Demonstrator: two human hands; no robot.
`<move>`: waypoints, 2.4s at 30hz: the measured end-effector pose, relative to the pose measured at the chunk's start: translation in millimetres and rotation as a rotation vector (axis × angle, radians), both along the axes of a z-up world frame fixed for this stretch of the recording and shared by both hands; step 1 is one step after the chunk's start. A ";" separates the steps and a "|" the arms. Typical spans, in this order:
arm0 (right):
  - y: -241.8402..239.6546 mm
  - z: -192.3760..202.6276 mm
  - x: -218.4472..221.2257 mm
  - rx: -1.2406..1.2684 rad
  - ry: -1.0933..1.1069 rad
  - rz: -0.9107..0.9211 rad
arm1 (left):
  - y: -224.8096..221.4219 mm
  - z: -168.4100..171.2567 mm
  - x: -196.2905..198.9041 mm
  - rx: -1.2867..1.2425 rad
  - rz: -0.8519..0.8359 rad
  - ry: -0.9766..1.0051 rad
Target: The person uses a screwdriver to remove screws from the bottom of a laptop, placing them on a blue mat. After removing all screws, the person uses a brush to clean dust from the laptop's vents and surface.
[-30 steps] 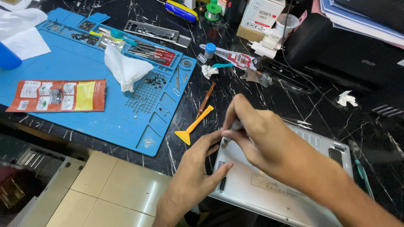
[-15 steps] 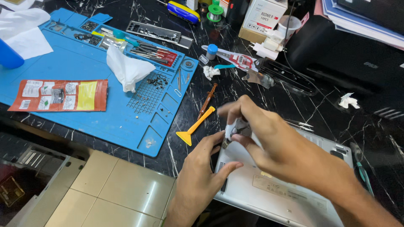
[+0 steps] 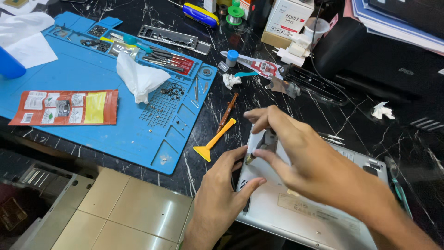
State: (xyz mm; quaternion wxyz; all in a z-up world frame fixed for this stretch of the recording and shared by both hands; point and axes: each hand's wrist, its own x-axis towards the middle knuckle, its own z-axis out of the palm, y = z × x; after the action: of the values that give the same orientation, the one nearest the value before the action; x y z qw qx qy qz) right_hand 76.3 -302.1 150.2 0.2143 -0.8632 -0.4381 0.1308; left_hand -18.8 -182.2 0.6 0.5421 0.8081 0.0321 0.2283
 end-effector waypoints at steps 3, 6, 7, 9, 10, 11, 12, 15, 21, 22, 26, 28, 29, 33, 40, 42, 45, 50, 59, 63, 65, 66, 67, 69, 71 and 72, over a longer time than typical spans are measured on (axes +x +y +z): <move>2.0 -22.9 3.8 -0.019 -0.224 -0.216 | 0.8 0.6 1.3 -0.029 -0.008 -0.028; 1.0 -25.7 -2.4 -0.048 -0.324 -0.168 | -0.1 2.5 2.3 -0.035 -0.008 -0.049; 0.4 -17.1 -1.1 -0.048 -0.325 -0.173 | -0.4 3.0 3.3 -0.035 -0.013 -0.049; 0.2 -1.2 0.0 0.161 0.152 0.045 | -1.3 2.9 1.7 -0.011 0.010 -0.044; -1.8 -13.5 0.2 0.163 0.156 0.047 | -1.7 1.1 0.2 -0.009 0.011 -0.040; -3.6 -25.5 0.1 0.047 -0.229 -0.040 | -2.0 -0.3 -1.5 -0.012 0.008 0.000; -5.2 -36.4 1.4 -0.067 -0.622 -0.122 | -2.1 -1.3 -0.9 -0.013 0.007 0.030; -4.6 -9.0 -9.2 -0.032 -0.098 -0.146 | -1.5 4.3 -0.8 -0.043 0.004 0.018; -3.0 -32.9 -7.3 0.008 -0.428 -0.127 | -2.9 6.9 -0.3 -0.014 0.034 0.005; -4.5 -25.3 -6.4 0.004 -0.427 -0.130 | -3.4 5.4 -0.1 -0.017 0.030 0.006; 0.1 -13.7 -7.5 0.125 -0.110 -0.016 | -2.6 5.6 -0.8 -0.003 0.026 -0.011; 1.4 -20.7 -8.8 0.150 -0.137 -0.118 | -2.3 7.4 -0.3 0.008 0.024 -0.028; 0.4 -26.1 -8.3 0.043 -0.260 -0.131 | -2.1 7.5 0.4 0.006 0.030 -0.038; -0.7 -11.4 -10.4 0.049 -0.069 0.022 | -1.5 11.0 -2.1 -0.009 0.016 0.016; -1.2 8.9 -12.0 0.133 0.035 -0.158 | -4.2 4.0 -1.9 -0.009 0.042 -0.022; 5.2 24.3 -18.9 0.270 0.075 -0.373 | -4.6 3.8 -1.5 -0.136 0.086 -0.162; 19.1 21.0 -21.6 0.437 0.118 -0.318 | 11.3 18.0 -11.1 -0.094 0.266 -0.274; 53.3 -4.4 -16.4 0.529 0.199 -0.243 | 78.9 17.0 -13.0 0.212 0.573 -0.152; 105.2 -27.5 -5.3 0.628 0.251 -0.171 | 162.2 -9.0 16.7 0.487 0.706 0.112; 117.2 -28.1 -6.0 0.614 0.231 -0.223 | 170.4 -13.0 22.4 0.497 0.688 0.129; 120.5 -29.3 -4.8 0.604 0.221 -0.217 | 171.4 -12.4 21.6 0.489 0.691 0.128; 120.9 -29.8 -4.5 0.598 0.208 -0.218 | 171.1 -11.8 21.3 0.486 0.687 0.122; 121.0 -31.5 -3.3 0.597 0.210 -0.215 | 171.7 -12.9 21.8 0.485 0.690 0.124; 119.8 -33.7 -1.2 0.616 0.203 -0.207 | 171.7 -13.9 22.7 0.490 0.695 0.103; 117.5 -33.0 -2.3 0.624 0.180 -0.197 | 171.3 -14.8 23.1 0.530 0.695 0.114; 115.7 -32.1 -2.9 0.631 0.156 -0.189 | 170.7 -14.4 23.6 0.570 0.693 0.124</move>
State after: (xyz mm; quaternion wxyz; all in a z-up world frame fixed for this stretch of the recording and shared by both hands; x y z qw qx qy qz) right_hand 73.4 -186.4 118.1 0.5148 -0.7785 -0.3573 0.0339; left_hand 4.8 -11.4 -13.7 0.1869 0.8789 0.2689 0.3470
